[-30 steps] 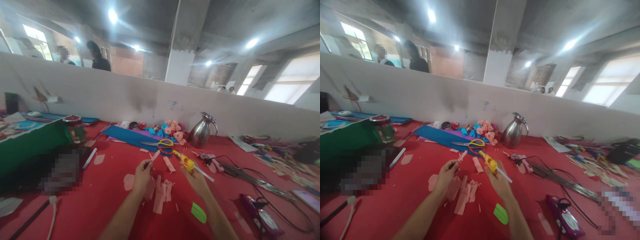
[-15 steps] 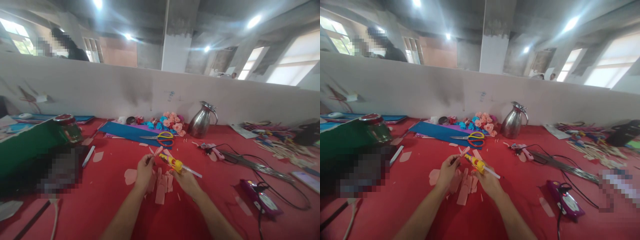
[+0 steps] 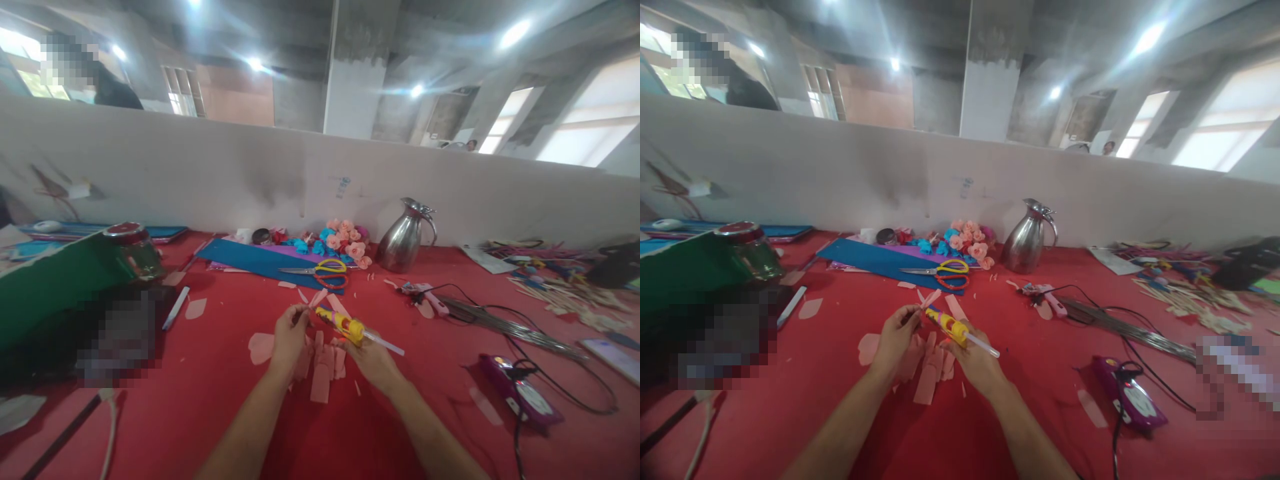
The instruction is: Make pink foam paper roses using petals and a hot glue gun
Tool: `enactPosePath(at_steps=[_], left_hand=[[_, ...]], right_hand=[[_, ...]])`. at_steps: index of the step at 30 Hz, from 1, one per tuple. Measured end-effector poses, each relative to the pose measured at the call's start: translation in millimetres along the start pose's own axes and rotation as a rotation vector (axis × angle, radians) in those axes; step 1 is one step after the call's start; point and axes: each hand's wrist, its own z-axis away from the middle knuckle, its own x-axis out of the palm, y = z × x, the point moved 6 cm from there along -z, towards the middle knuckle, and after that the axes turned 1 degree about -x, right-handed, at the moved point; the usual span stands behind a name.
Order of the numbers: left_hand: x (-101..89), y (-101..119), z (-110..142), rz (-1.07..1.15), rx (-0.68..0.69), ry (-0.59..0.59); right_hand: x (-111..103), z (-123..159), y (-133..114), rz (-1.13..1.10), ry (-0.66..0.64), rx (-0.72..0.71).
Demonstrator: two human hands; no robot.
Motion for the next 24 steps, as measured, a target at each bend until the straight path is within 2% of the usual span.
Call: enactPosePath(at_steps=[7,10,13,17,20,22,24], left_hand=[[0.1,1,0,0.021,-0.014,0.003],[-0.7,3,3,0.059,-0.036,0.033],[-1.0,3,5,0.146,-0.084,0.05],[1.6,1,5,0.276,-0.147,0.003],[2.7,-1,4,0.382,-0.197,-0.013],[3.9,-1,5,0.434,-0.234,-0.025],[5.9,-1,7,0.481,-0.279,-0.038]], right_hand=[[0,-1,0,0.02,0.016,0.008],[-9,-2,-1,0.058,0.044,0.018],[-30,-2,3,0.224,0.056,0.047],[-72,6,25,0.64,0.095,0.147],[-95,11,34,0.834,0.148,0.225],[-96,10,23,0.865,0.222,0.205],[-81,4,-1,0.754,0.26,0.103]])
